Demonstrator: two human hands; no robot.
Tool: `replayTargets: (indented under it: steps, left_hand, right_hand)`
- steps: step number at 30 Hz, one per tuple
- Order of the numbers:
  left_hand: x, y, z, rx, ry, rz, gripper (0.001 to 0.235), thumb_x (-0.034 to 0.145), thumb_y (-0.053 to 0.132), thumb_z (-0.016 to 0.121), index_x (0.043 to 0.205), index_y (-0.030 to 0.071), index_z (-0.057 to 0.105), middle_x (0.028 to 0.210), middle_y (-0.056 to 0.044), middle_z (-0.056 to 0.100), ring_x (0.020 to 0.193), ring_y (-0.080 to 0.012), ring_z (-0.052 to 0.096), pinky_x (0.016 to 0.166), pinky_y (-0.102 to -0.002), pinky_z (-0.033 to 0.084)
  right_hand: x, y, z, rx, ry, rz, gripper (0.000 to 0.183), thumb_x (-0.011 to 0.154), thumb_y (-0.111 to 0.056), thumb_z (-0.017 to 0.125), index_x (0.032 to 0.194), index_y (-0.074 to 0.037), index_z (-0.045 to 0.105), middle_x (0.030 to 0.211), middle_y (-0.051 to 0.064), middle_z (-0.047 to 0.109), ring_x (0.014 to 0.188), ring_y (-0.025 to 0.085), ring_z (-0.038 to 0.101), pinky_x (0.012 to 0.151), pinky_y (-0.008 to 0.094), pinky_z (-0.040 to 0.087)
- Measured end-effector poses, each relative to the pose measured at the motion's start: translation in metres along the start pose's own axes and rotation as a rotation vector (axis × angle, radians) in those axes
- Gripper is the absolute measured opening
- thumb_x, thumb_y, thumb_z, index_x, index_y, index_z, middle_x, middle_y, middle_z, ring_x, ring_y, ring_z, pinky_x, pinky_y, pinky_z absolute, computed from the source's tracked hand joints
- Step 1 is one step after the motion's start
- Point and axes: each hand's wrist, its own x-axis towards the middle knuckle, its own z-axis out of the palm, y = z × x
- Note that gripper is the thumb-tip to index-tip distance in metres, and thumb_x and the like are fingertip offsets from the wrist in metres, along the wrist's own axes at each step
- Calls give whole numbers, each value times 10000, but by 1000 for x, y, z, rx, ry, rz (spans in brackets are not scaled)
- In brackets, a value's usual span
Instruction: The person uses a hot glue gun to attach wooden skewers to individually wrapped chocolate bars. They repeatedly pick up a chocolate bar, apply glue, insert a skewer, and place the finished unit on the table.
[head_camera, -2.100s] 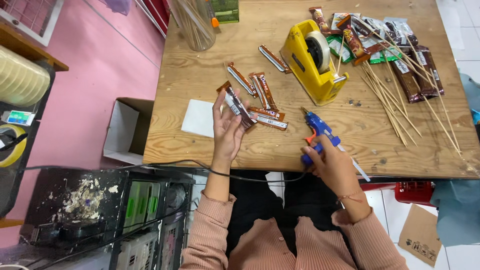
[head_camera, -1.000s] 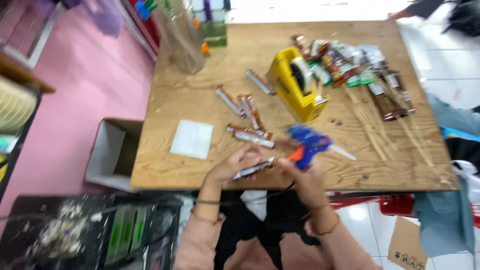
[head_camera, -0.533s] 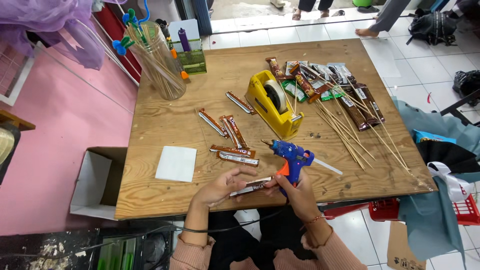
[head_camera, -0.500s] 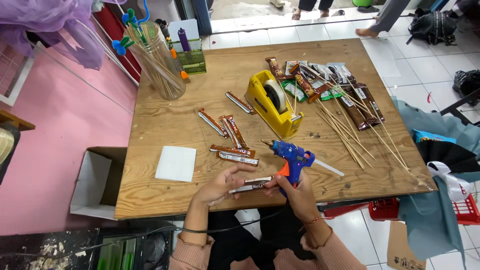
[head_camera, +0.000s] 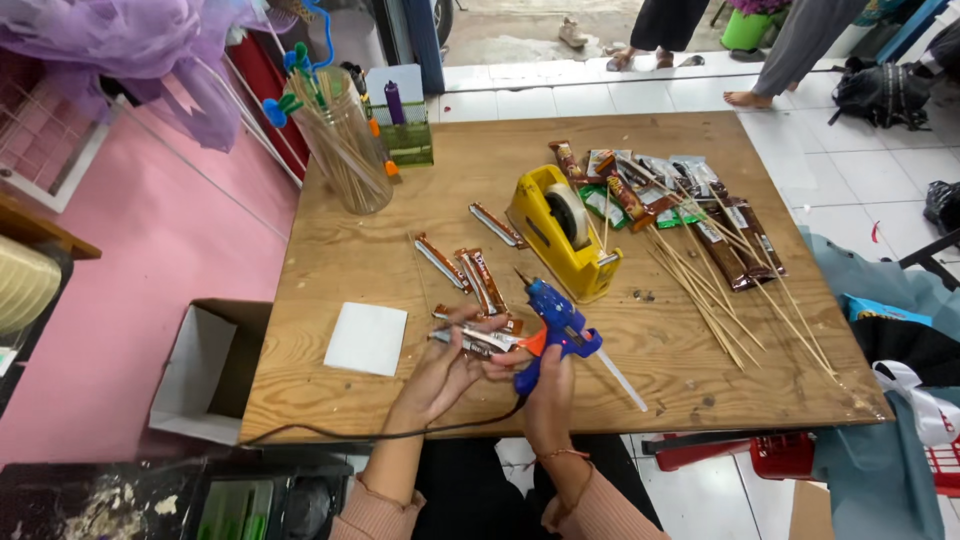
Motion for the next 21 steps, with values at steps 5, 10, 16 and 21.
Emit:
replayTargets:
  steps: [5, 10, 16, 21]
  left_hand:
    - [5, -2, -20, -149, 246, 98, 322, 1027, 200, 581, 1336, 218, 491, 1308, -282, 656, 1230, -382, 640, 1009, -523, 541]
    - [-1, 1, -21, -246, 220, 135, 468, 1065, 194, 558, 1520, 228, 454, 1203, -218, 696, 1253, -414, 629, 953, -560, 572]
    - [-1, 8, -8, 137, 159, 53, 647, 1084, 300, 438, 1665, 172, 183, 1383, -247, 624, 1334, -291, 589, 1010, -380, 531]
    - [10, -21, -40, 62, 31, 181, 704, 1085, 254, 448, 1641, -14, 110, 1316, -325, 636, 827, -153, 739, 744, -234, 595]
  right_hand:
    - [-4, 13, -28, -210, -34, 101, 320, 1049, -363, 501, 916, -73, 492, 810, 142, 611, 699, 236, 609, 650, 374, 536]
    - [-23, -28, -78, 60, -209, 186, 372, 989, -185, 576, 1299, 20, 590, 1241, 243, 712, 996, 282, 683, 664, 418, 630]
    - [-32, -71, -79, -431, -449, -23, 315, 1042, -275, 503, 1108, 28, 561, 994, 154, 653, 360, 176, 519, 431, 238, 405]
    - [-30, -78, -35, -844, -540, -254, 527, 1061, -443, 404, 763, -170, 742, 338, -70, 543, 307, 126, 572, 519, 221, 491]
